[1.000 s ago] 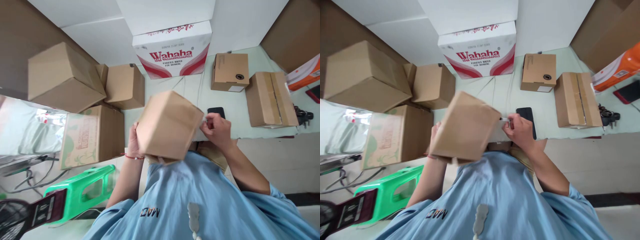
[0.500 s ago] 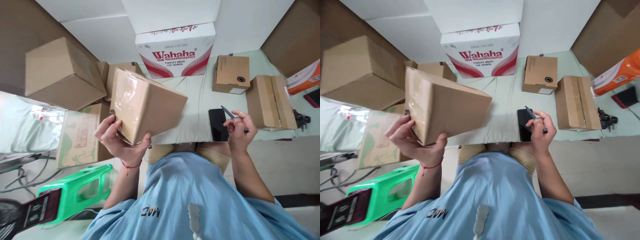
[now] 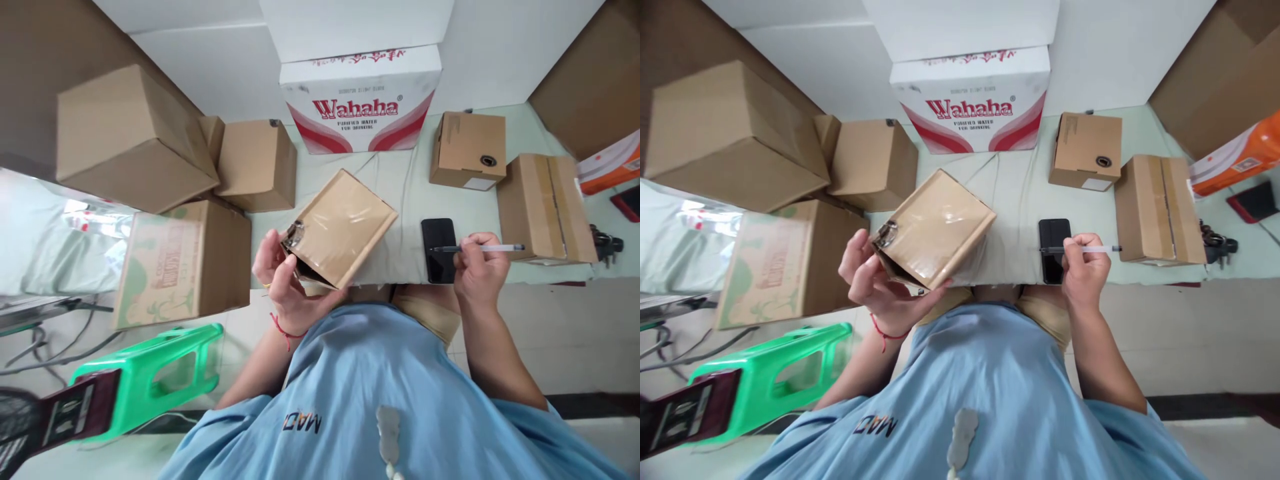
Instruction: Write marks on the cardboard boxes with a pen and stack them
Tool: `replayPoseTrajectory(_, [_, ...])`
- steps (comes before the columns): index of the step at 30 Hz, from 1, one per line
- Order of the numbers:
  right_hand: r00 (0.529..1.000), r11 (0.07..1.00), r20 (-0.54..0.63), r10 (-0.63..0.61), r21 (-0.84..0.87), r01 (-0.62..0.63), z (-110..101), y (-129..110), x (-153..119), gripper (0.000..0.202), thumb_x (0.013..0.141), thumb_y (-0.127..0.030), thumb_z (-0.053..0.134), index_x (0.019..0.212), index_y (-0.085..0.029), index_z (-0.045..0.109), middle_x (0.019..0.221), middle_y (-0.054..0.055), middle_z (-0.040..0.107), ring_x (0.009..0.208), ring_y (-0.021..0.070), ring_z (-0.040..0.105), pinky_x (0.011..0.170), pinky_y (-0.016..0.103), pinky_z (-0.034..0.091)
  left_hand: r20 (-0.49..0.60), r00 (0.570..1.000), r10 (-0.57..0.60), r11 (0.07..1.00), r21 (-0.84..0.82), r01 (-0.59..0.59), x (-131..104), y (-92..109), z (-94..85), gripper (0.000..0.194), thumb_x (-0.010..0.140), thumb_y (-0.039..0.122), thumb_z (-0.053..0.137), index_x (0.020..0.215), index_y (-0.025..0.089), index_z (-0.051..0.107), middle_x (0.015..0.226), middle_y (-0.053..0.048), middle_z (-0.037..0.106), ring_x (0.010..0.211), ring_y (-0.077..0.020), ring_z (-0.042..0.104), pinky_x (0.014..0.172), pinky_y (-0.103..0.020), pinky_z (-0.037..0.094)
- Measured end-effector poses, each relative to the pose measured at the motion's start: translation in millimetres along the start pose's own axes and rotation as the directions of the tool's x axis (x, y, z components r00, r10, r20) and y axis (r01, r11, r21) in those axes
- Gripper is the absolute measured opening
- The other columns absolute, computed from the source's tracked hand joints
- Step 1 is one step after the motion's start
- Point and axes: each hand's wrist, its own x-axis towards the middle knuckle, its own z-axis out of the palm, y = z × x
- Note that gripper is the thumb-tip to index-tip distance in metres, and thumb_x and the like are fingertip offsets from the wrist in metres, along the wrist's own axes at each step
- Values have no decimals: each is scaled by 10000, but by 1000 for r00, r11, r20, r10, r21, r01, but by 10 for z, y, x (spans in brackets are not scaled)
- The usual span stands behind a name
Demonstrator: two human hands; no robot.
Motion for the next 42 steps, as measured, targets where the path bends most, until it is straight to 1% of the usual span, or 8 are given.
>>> replayPoseTrajectory(4, [999,987,-27,36,158,-31,115,-325,-9,259,753,-345,839,805,-210,624,553,-87,527,417,56,367,390,180,245,50,998,49,990,-132,-42,-18,8,80,1154,798,656,893,1695,446,198,1807,-138,235,1433,-367,586,1128,-584,565])
replayPoseTrajectory(8, [967,973,193,-168,191,131,276,-789,-109,184,850,-363,814,900,-216,715,663,-13,684,457,98,479,396,219,310,100,993,58,969,-246,-32,-48,10,126,1154,809,714,867,1713,487,185,1841,-109,212,1439,-386,608,1119,-577,591])
replayPoseTrajectory(12, [775,942,538,-332,231,243,621,-1105,-227,159,862,-294,867,883,-251,716,649,-52,599,495,106,492,456,259,387,163,986,-29,965,-251,70,-32,93,158,1299,742,850,851,1749,408,160,1868,-176,112,1449,-461,607,1122,-606,585])
replayPoseTrajectory(17, [589,965,768,-251,148,218,1079,-996,-205,70,951,-268,736,979,-206,754,700,-36,683,536,100,565,496,241,426,225,967,-123,988,-62,140,100,132,160,1400,641,909,870,1730,285,251,1859,-240,132,1612,-542,404,1280,-693,417])
replayPoseTrajectory(24, [610,963,747,-265,170,210,1189,-781,-295,66,988,-227,693,982,-199,752,736,-27,743,598,104,661,562,222,489,257,960,-112,985,-98,141,-51,-58,315,1421,816,707,881,1786,244,-49,1843,-269,189,1696,-484,293,1339,-703,361])
replayPoseTrajectory(28, [564,934,767,-308,129,334,1236,-811,-355,70,976,-231,675,961,-197,734,739,-19,736,603,110,643,597,243,512,191,969,-157,983,-61,171,-112,-70,398,1269,886,747,784,1779,180,81,1773,-254,352,1619,-468,449,1301,-633,470])
replayPoseTrajectory(33, [554,890,760,-341,70,451,1254,-805,-359,62,931,-194,659,911,-220,712,659,-48,683,524,95,554,540,240,450,127,983,-134,990,-31,139,-58,8,409,1148,866,542,870,1739,155,232,1592,-271,523,1499,-436,569,1235,-631,516])
replayPoseTrajectory(42, [728,947,626,-281,58,315,1201,-722,-387,55,1009,-273,684,981,-234,709,736,-30,700,620,119,630,582,258,472,138,985,-107,993,-30,112,-28,15,404,1197,828,568,889,1746,193,219,1593,-245,516,1479,-422,567,1240,-599,493])
